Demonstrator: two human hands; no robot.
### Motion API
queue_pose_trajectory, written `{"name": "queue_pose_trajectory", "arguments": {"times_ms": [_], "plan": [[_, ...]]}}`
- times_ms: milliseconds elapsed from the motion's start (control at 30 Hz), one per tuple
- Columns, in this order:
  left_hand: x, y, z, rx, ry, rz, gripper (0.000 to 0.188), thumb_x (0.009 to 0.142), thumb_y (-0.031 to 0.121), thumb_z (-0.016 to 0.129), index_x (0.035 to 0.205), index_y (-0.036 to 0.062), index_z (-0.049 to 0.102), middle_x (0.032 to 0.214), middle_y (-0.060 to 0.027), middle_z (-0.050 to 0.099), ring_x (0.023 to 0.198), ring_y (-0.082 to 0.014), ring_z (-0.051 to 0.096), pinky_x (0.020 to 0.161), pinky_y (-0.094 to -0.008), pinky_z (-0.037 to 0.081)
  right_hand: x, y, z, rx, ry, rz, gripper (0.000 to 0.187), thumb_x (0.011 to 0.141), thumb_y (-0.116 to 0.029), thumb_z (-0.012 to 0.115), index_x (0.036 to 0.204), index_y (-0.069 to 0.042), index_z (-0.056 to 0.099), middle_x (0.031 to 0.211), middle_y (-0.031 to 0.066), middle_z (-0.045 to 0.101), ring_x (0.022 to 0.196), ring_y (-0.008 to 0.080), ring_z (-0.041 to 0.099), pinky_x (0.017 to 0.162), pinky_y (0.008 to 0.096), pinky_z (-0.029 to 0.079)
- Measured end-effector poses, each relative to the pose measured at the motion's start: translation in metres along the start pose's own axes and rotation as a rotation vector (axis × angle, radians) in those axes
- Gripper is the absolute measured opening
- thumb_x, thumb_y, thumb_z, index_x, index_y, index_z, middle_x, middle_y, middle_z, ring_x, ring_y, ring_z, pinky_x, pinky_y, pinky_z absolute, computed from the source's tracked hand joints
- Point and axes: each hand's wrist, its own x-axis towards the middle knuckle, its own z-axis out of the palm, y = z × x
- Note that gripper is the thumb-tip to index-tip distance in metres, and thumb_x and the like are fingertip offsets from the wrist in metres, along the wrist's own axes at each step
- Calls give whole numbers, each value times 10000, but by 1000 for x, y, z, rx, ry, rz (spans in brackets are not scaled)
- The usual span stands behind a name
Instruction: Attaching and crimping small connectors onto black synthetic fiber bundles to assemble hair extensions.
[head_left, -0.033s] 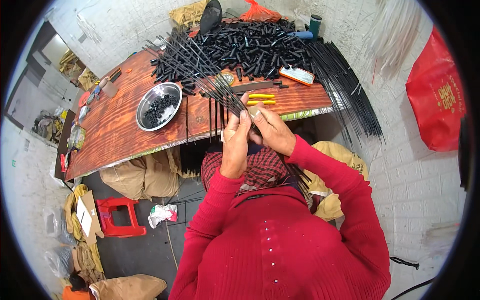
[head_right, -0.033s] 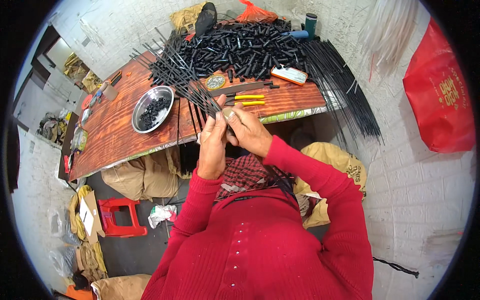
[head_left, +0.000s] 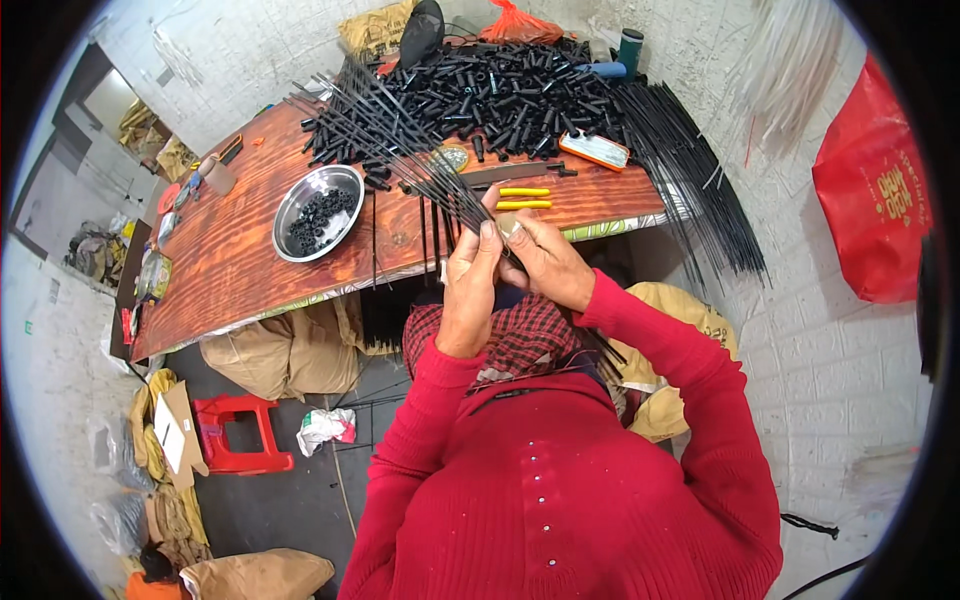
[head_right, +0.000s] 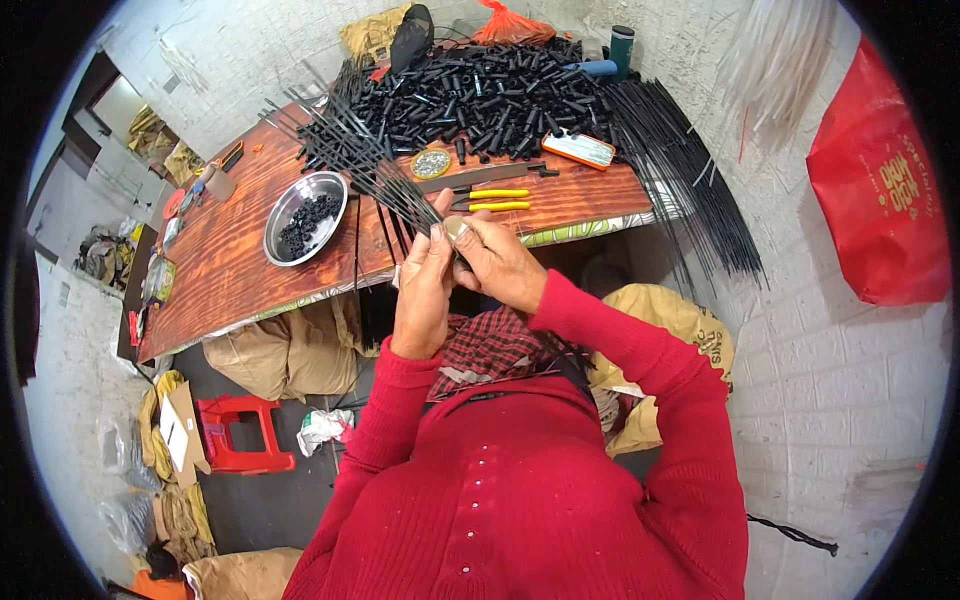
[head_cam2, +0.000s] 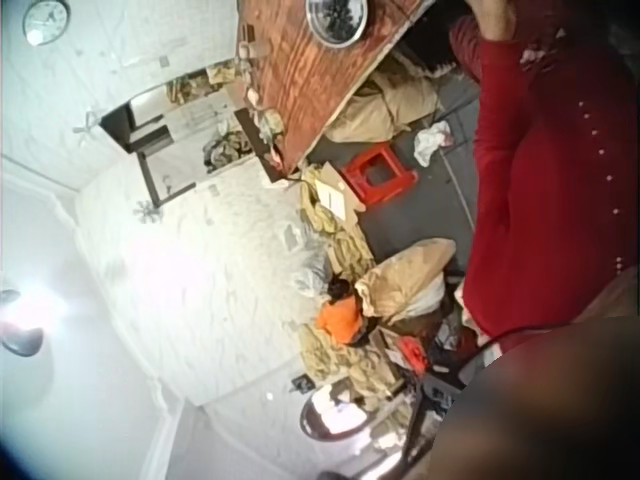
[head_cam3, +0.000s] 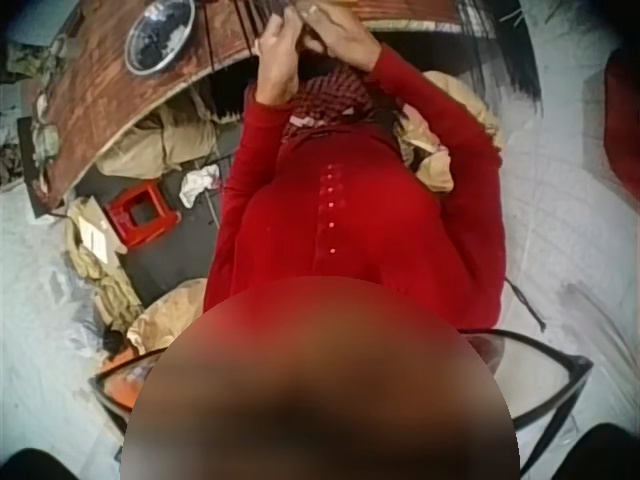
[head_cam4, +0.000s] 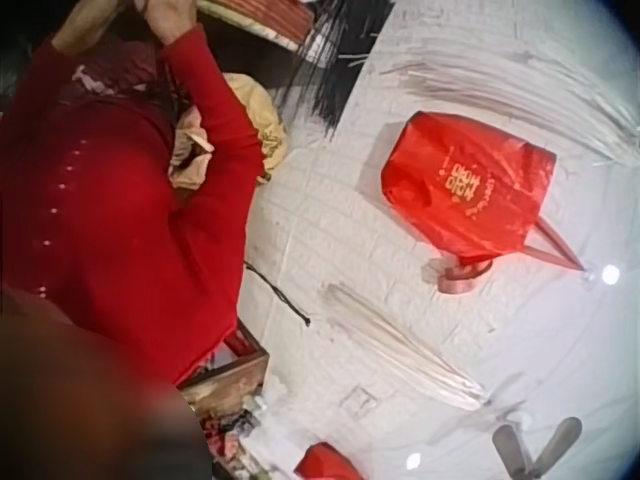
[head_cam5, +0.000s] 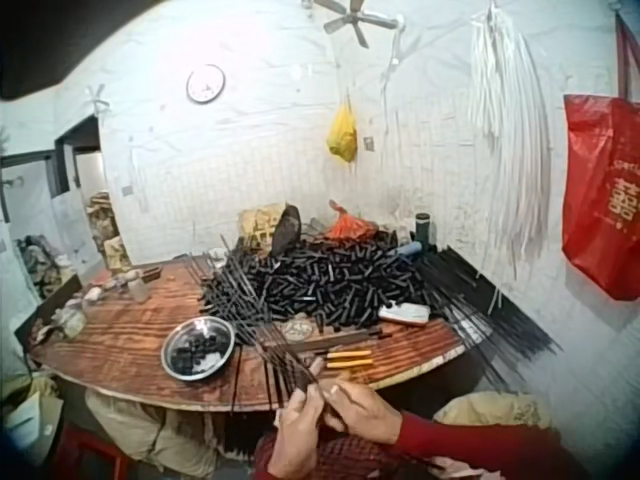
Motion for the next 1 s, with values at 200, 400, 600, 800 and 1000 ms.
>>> {"name": "queue_pose_trajectory", "arguments": {"times_ms": [200,400,600,800,1000], "plan": [[-21,65,-57,717,-226,-89,229,976,186,609,1090,-3,671,841,-58,695,703,-110,622,668,-268,530,-12,-11,-29,-11,-183,10,357,1065,-341,408,984,-22,545,596,-26,426,505,41,373,452,207,298],[11,53,-65,1045,-155,434,804,724,181,843,1393,-32,450,1271,-163,621,1108,-243,616,969,-351,467,-20,-29,-26,23,-298,177,403,1058,-380,411,966,-13,549,592,-13,440,478,55,392,434,202,314],[29,4,-62,434,-327,103,388,942,15,548,1328,-23,529,1223,-118,657,1040,-176,646,955,-314,491,-17,-28,-30,169,-308,571,429,1055,-372,398,1061,17,577,687,39,596,550,141,621,509,229,516],[31,-6,-61,431,-258,119,411,968,-9,455,1377,-34,479,1255,-162,632,1130,-217,623,952,-327,511,-1,-18,-31,269,-337,675,398,1033,-318,396,1168,28,536,927,132,681,791,209,713,678,279,587],[33,-10,-66,380,-432,37,423,926,75,539,1335,-26,502,1206,-145,646,1114,-225,626,955,-330,492,20,-13,-27,359,-547,713,470,1044,-404,406,1161,35,525,942,188,684,800,261,723,668,330,616]]}}
